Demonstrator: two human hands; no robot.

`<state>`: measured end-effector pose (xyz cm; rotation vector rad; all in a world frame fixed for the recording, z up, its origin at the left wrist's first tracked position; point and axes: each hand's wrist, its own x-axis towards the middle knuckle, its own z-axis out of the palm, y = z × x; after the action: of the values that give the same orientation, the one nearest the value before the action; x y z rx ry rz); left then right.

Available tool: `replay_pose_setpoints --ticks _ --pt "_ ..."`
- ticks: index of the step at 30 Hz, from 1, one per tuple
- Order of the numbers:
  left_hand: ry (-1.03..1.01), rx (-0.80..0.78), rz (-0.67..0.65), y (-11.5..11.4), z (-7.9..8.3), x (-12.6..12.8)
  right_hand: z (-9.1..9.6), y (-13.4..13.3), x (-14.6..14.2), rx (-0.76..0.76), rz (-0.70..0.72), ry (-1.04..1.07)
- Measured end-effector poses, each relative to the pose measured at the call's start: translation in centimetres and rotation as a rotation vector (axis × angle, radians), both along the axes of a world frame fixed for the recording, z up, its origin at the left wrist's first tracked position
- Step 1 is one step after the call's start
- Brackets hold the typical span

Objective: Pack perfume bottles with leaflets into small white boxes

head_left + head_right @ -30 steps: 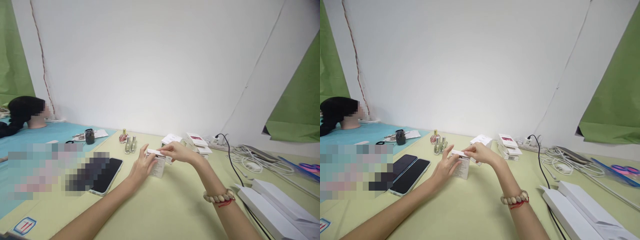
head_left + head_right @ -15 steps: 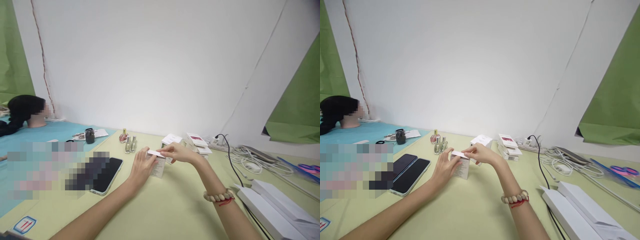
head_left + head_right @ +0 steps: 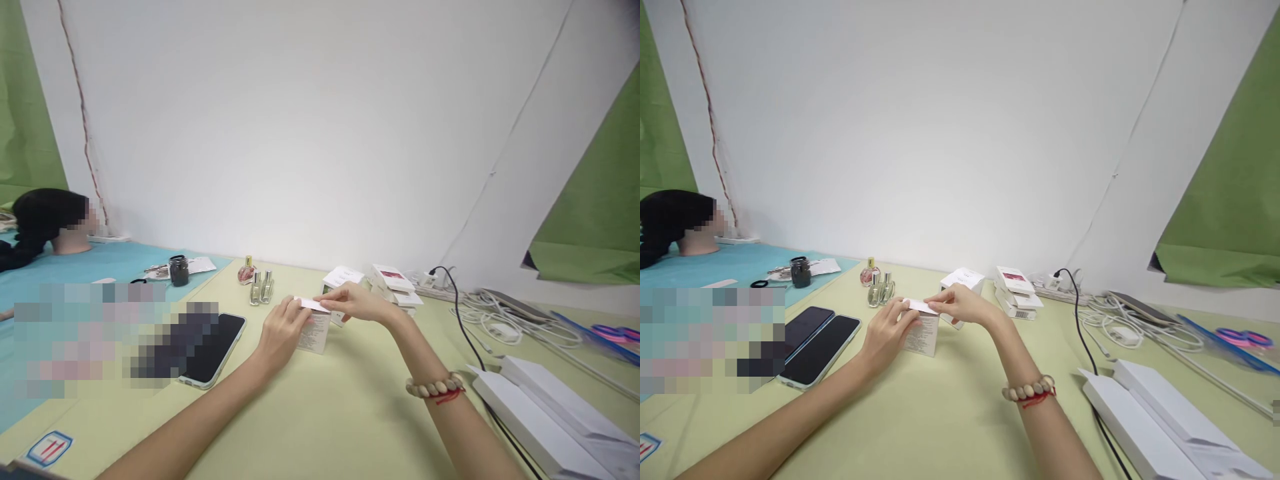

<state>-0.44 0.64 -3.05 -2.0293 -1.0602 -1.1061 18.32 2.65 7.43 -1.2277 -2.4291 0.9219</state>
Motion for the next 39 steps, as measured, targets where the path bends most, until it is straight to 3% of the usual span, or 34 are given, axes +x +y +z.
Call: replay_pose_setpoints --ticks 15,23,26,30,33,35,39 --pt "-0.005 -0.009 0.020 -0.2 0.0 0.0 -0.5 0.5 0.3 -0.048 0.001 -0.017" --pt "-0.241 -0.283 -0.110 -0.1 0.4 -0.6 0.5 -0.7 0.3 -0.112 0.061 -0.112" --pt "-0.330 -0.516 -0.238 -0.4 -0.2 -0.2 0.2 -0.6 0.0 0.015 0.107 -0.098" --pt "-0.582 -0.783 -0.444 -0.4 -1.4 0.6 -1.2 0.1 -0.9 0.417 0.020 -0.027" --pt "-0.697 -0.908 -0.593 0.3 -2.1 0.6 -1.8 0.5 -1.4 0.455 0.040 -0.080" --pt "-0.712 -0.911 -0.573 1.0 -2.6 0.3 -1.9 0.5 -1.5 0.430 0.011 -0.146" --pt "-0.674 -0.735 -0.371 2.2 -3.7 -0.2 -1.9 0.6 -1.4 0.520 -0.199 -0.282"
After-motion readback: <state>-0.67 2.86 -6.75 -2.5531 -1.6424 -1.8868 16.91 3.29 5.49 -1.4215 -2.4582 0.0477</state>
